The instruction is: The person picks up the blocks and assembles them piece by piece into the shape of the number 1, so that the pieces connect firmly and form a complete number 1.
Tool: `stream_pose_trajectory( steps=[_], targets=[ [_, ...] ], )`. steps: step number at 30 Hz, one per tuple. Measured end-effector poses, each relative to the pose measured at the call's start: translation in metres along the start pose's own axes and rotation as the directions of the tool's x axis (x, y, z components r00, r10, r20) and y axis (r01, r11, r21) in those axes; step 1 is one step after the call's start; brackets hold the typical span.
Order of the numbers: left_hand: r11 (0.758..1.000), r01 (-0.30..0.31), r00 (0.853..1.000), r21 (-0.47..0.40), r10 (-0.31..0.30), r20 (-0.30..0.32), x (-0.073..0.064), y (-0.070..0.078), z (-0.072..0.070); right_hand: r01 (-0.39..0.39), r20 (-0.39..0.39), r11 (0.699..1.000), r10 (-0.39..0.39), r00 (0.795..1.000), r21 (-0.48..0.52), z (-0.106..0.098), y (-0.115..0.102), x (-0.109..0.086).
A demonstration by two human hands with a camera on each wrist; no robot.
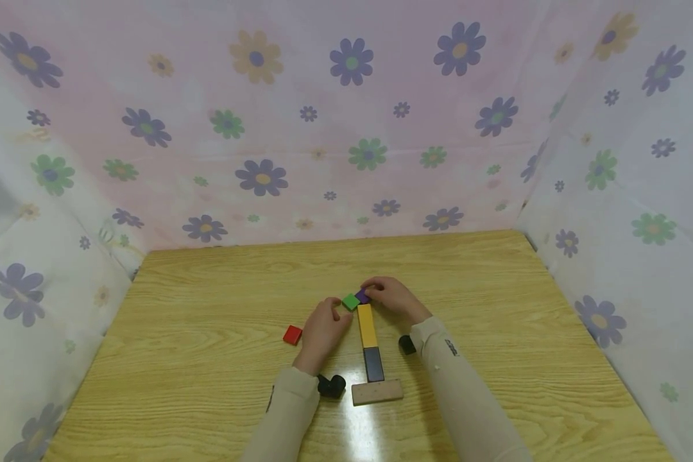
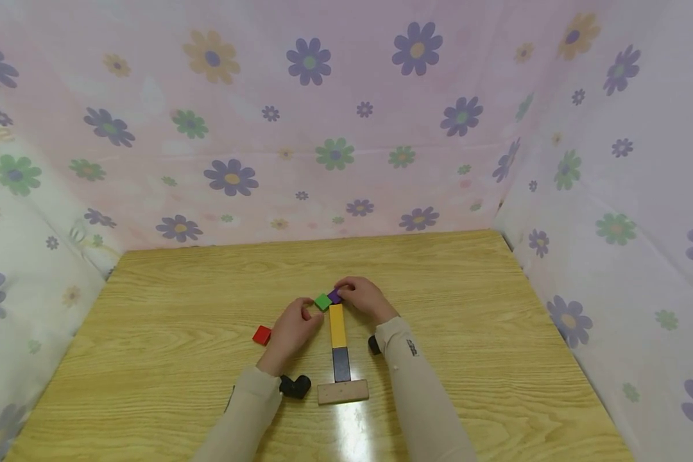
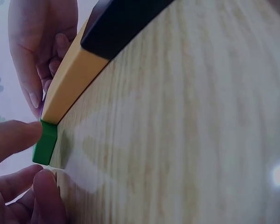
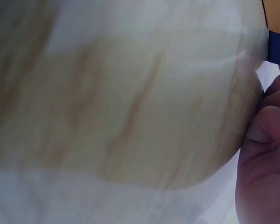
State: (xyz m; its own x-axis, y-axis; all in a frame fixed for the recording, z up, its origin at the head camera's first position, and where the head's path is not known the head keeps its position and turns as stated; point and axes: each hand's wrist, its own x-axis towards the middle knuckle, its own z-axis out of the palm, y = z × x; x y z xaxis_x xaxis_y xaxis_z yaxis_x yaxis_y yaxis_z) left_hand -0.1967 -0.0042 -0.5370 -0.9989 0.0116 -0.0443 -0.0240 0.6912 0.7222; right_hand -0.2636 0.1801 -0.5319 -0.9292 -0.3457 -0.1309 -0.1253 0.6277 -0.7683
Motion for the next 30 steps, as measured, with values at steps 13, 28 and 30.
stream_pose_trajectory(
  steps=[13, 28, 30],
  targets=[
    [0.998, 0.001, 1.0, -0.06, 0.0, 0.018, -0.013, -0.003, -0.003, -0.017, 0.004, 1.0, 0.017, 1.0, 0.025, -0.001, -0.003, -0.002],
    [0.996, -0.04, 0.999, -0.076, 0.043, 0.031, -0.027, -0.008, -0.003, 0.007, 0.004, 1.0, -0.007, 1.0, 0.015, -0.001, -0.001, 0.0],
    [0.997, -0.035, 0.999, -0.069, 0.037, 0.029, -0.028, -0.008, -0.003, 0.006, 0.005, 1.0, -0.006, 1.0, 0.015, -0.001, -0.001, -0.001]
  ],
)
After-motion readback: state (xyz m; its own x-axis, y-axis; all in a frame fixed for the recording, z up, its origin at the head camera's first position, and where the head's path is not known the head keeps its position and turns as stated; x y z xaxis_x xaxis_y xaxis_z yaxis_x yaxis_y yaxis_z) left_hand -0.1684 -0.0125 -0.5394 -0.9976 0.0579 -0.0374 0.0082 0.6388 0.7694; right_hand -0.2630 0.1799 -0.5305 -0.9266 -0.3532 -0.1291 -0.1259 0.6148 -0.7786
